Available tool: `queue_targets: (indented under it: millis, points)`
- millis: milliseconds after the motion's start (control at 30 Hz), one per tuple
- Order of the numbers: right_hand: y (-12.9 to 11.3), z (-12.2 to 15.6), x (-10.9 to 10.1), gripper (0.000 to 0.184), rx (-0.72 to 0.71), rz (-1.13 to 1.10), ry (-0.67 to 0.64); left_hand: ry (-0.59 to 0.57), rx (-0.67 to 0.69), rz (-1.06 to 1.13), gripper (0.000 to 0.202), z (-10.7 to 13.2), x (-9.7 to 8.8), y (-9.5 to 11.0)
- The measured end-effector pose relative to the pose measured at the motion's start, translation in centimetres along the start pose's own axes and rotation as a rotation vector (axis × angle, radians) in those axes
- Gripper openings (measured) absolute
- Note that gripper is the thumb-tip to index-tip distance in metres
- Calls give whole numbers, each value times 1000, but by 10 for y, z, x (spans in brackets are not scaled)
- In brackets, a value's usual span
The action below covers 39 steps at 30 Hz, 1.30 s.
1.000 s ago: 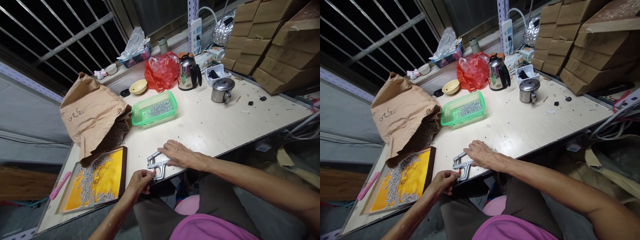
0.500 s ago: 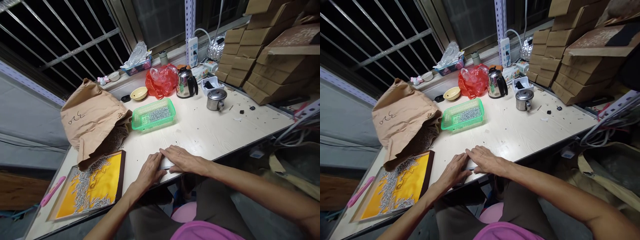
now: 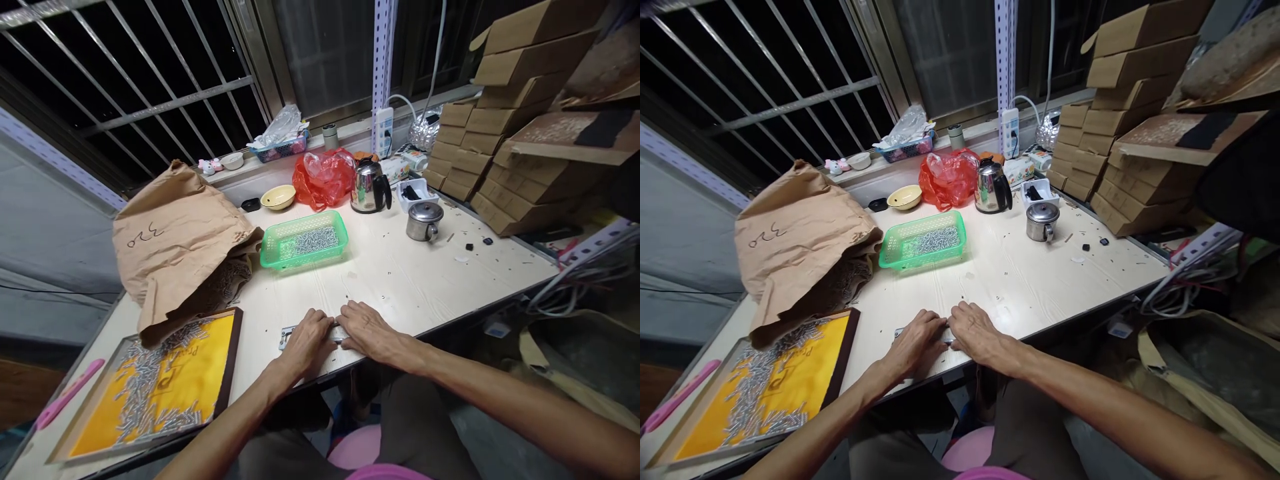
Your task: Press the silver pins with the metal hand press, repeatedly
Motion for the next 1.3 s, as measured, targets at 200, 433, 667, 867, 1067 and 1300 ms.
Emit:
queue_targets:
  millis: [200, 433, 667, 867, 1067, 1300]
  points:
    - [-7, 2, 0, 14, -37, -69, -15, -26, 9, 10, 9, 0, -1, 3]
    - [-8, -3, 16, 13, -91, -67, 2, -4, -7, -37, 12, -2, 7, 2]
    - [5, 12, 2, 42, -66, -160, 77, 157, -60, -32, 27, 24, 9, 6]
    - [16, 1, 3, 15, -83, -102, 124, 395, -73, -17, 28, 60, 23, 31]
    - [27, -37, 15, 9, -17, 48, 128, 372, -175, 56, 7, 54, 28, 41]
    - [4, -67, 5, 11, -21, 116, 33, 416, -160, 105, 12, 50, 32, 36]
Point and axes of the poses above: each hand's wrist, its own z-axis away from the middle knuckle, its own x-axis out of the palm, y = z × x, the point moved 9 cm from there along -z, towards the middle knuckle, and after that the axes turned 5 degrees about -z, right-handed, at the moved point
